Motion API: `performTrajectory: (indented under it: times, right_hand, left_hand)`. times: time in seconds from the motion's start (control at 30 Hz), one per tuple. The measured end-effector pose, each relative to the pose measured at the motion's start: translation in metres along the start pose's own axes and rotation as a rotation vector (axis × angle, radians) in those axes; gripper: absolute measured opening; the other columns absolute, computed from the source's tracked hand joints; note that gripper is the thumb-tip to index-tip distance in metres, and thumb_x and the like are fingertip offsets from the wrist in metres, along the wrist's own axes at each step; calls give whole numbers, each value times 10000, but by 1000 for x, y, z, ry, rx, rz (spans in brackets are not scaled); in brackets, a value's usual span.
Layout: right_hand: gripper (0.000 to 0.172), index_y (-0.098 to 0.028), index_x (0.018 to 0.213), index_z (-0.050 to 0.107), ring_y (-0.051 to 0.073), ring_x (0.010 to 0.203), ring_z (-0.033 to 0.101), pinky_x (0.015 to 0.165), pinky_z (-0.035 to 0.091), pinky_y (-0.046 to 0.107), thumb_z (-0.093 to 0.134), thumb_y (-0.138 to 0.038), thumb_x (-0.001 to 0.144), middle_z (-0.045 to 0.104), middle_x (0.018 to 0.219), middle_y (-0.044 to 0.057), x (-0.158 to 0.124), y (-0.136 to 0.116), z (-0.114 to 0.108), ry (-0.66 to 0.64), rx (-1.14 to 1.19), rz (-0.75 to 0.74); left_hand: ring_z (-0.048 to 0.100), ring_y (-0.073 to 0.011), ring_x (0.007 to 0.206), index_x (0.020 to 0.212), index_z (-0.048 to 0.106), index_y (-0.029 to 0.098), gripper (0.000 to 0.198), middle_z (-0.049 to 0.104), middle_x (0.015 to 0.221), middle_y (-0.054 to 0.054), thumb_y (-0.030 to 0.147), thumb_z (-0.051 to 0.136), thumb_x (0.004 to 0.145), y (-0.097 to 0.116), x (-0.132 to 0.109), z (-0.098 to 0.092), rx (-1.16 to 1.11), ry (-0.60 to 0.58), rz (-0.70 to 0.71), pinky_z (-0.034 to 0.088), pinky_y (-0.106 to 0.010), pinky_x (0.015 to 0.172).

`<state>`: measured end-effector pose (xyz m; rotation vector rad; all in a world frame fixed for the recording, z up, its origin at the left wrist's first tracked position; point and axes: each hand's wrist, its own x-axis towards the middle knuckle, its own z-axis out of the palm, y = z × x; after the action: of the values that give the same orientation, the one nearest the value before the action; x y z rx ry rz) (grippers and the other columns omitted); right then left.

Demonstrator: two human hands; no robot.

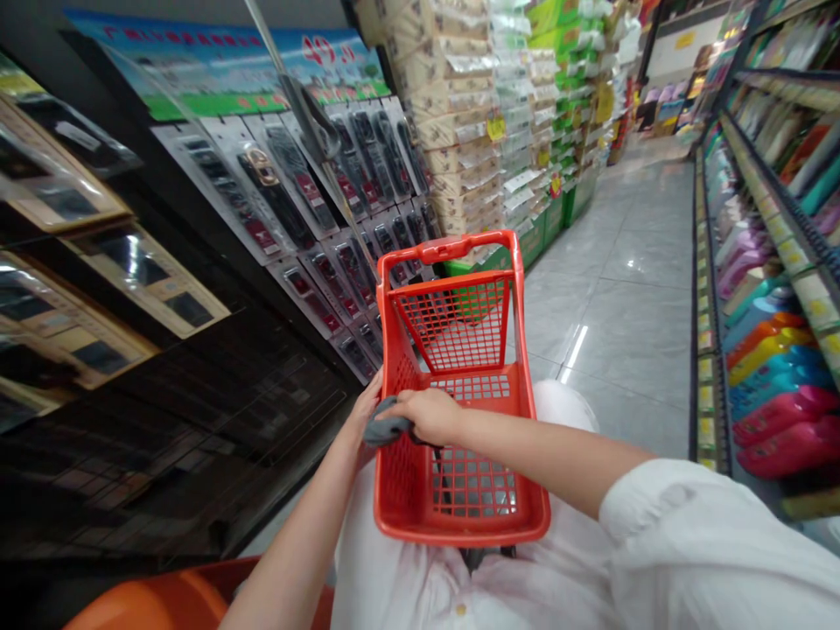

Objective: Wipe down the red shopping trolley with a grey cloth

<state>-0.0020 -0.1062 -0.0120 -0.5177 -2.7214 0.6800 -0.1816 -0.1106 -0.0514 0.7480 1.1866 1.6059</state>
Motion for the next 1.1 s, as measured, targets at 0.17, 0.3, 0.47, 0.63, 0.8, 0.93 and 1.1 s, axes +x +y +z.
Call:
performTrajectory:
  times: [0.17, 0.3, 0.47, 0.63, 0.8, 0.93, 1.1]
  right_hand:
    - [547, -364, 1321, 585, 169, 815, 640, 680, 447, 241, 547, -165, 813, 648, 1076, 33, -18, -20, 16, -41, -50, -59]
    - [553, -426, 1354, 531, 162, 764, 635, 622, 420, 240, 551, -214, 844, 643, 1115, 22, -45, -36, 24, -189, -67, -246]
    - [574, -414, 1216, 654, 160, 929, 658, 757, 453, 222, 566, -78, 759, 693, 1095, -31, -41, -14, 21, -170, 184, -164]
    - [410, -194, 977, 744, 208, 891, 689, 777, 516, 284, 587, -2, 650, 754, 928, 15, 4, 41, 21, 224, 519, 448]
    - [347, -188, 987, 722, 209, 928, 687, 830, 525, 304, 620, -55, 683, 756, 979, 23, 61, 60, 18, 503, 626, 641]
    - [285, -168, 982, 726, 214, 962, 689, 849, 516, 294, 550, -72, 779, 756, 1007, 73, 75, 34, 39, 558, 625, 614]
    - [374, -159, 906, 737, 208, 929, 697, 827, 521, 285, 463, 27, 734, 761, 970, 77, 33, -10, 78, 502, 686, 563]
  left_hand:
    - [567, -293, 1234, 1171, 702, 227, 487, 674, 1263, -55, 302, 768, 695, 4, -4, 0, 32, -82, -24, 460, -393, 1028]
    - [670, -269, 1038, 1248, 654, 244, 560, 707, 1190, -64, 257, 748, 696, 3, -3, 1, 21, -91, -83, 504, -415, 948]
    - [702, -226, 850, 1178, 681, 217, 516, 751, 1038, -68, 240, 775, 671, 12, 3, 2, 73, -100, -118, 543, -385, 871]
    - [715, -239, 861, 1114, 689, 163, 487, 754, 928, -103, 561, 521, 889, 15, 7, 12, 54, -23, -258, 558, -401, 858]
    - [702, -260, 979, 1103, 703, 178, 590, 751, 1024, -113, 626, 362, 927, 6, 16, 16, 282, 206, -229, 548, -370, 871]
    - [671, -252, 1069, 1093, 728, 192, 558, 760, 1017, -84, 625, 431, 905, 3, 26, 10, 376, 277, -146, 511, -318, 932]
    - [695, -220, 1001, 1204, 685, 213, 614, 761, 1015, -61, 620, 303, 947, -1, 32, 4, 382, 256, -109, 516, -308, 912]
